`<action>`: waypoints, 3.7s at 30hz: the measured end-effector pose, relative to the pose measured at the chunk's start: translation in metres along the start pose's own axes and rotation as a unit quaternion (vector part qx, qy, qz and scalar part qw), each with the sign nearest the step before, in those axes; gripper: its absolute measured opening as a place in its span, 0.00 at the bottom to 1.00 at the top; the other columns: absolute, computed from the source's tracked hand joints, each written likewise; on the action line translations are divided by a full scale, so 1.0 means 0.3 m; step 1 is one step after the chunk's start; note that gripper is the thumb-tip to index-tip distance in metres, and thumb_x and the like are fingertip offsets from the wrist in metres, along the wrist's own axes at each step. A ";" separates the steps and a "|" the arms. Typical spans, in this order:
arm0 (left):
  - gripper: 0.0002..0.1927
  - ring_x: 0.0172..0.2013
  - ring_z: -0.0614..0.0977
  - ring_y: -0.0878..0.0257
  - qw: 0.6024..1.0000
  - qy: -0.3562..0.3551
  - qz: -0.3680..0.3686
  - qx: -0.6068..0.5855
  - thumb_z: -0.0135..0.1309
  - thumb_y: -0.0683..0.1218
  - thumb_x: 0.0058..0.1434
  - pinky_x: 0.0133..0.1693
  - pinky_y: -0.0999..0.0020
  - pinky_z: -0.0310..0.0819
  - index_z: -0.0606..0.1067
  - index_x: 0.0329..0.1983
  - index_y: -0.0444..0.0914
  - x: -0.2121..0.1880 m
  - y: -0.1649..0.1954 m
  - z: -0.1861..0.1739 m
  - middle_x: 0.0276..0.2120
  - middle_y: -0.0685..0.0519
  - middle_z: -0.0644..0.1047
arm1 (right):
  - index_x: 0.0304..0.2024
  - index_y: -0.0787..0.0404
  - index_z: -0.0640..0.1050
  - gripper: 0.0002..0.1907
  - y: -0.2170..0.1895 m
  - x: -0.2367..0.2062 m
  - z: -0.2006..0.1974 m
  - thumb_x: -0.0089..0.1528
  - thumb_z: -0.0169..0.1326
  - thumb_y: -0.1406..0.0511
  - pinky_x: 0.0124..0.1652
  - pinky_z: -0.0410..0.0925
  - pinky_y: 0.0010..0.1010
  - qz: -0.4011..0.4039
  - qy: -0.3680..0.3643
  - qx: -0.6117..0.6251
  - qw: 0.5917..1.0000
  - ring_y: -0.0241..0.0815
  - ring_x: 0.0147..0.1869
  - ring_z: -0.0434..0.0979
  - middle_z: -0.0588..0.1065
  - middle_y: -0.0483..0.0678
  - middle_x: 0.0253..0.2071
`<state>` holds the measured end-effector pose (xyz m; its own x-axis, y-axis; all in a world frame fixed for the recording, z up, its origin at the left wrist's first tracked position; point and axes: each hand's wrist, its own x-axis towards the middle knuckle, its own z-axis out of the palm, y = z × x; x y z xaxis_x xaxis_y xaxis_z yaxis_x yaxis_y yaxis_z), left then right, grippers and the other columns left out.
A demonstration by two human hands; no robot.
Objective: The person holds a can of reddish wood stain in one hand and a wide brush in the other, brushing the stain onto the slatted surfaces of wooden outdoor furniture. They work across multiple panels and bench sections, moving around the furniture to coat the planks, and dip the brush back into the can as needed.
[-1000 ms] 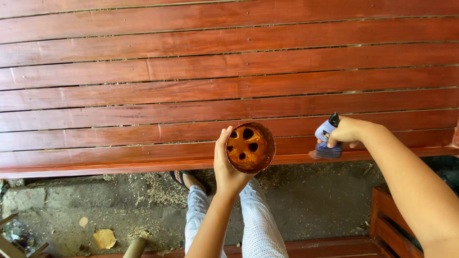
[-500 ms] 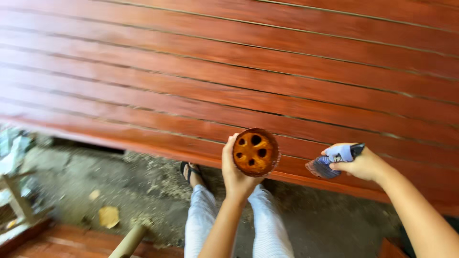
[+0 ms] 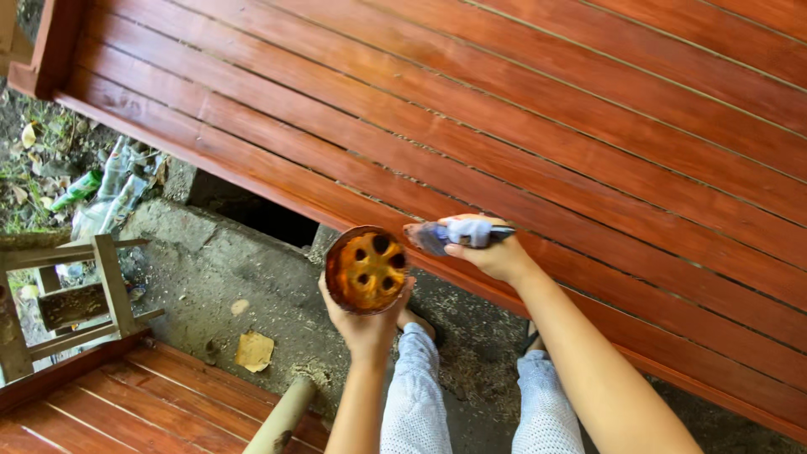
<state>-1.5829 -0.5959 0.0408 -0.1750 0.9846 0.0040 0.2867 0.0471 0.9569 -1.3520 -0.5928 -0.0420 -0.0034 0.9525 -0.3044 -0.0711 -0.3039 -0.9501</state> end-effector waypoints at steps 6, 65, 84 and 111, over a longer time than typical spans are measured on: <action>0.46 0.56 0.76 0.58 0.997 0.051 -0.012 0.055 0.78 0.44 0.42 0.59 0.64 0.72 0.65 0.62 0.33 0.221 -0.124 -0.362 0.56 0.48 0.72 | 0.43 0.62 0.81 0.15 0.033 0.301 0.360 0.55 0.68 0.70 0.55 0.73 0.30 -0.046 -0.009 -0.062 0.997 0.37 0.52 0.81 0.82 0.47 0.47; 0.47 0.60 0.74 0.59 0.968 0.228 -0.105 -0.011 0.76 0.44 0.50 0.65 0.62 0.71 0.61 0.68 0.32 1.277 -0.399 -0.631 0.62 0.49 0.70 | 0.39 0.60 0.81 0.14 -0.076 1.235 0.776 0.51 0.66 0.74 0.52 0.75 0.33 0.115 -0.245 0.030 0.962 0.37 0.51 0.83 0.81 0.43 0.41; 0.47 0.62 0.74 0.58 0.951 0.295 -0.083 0.030 0.77 0.45 0.49 0.65 0.62 0.71 0.61 0.67 0.32 1.264 -0.539 -0.854 0.62 0.48 0.69 | 0.28 0.53 0.61 0.28 -0.138 1.745 1.317 0.52 0.70 0.77 0.51 0.72 0.37 -0.031 -0.368 0.100 0.924 0.40 0.47 0.76 0.74 0.43 0.37; 0.43 0.58 0.79 0.58 0.958 0.234 -0.140 -0.094 0.76 0.42 0.45 0.55 0.63 0.84 0.63 0.60 0.37 1.541 -0.593 -1.279 0.57 0.49 0.72 | 0.39 0.62 0.78 0.14 -0.396 2.124 2.164 0.55 0.69 0.75 0.45 0.72 0.29 -0.167 0.015 -0.065 0.984 0.35 0.40 0.79 0.79 0.42 0.37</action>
<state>-2.0761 -0.2140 -0.0160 -0.6353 0.7529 -0.1720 0.0004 0.2230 0.9748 -1.9933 0.0622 -0.0786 0.0283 0.9992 0.0269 0.0651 0.0250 -0.9976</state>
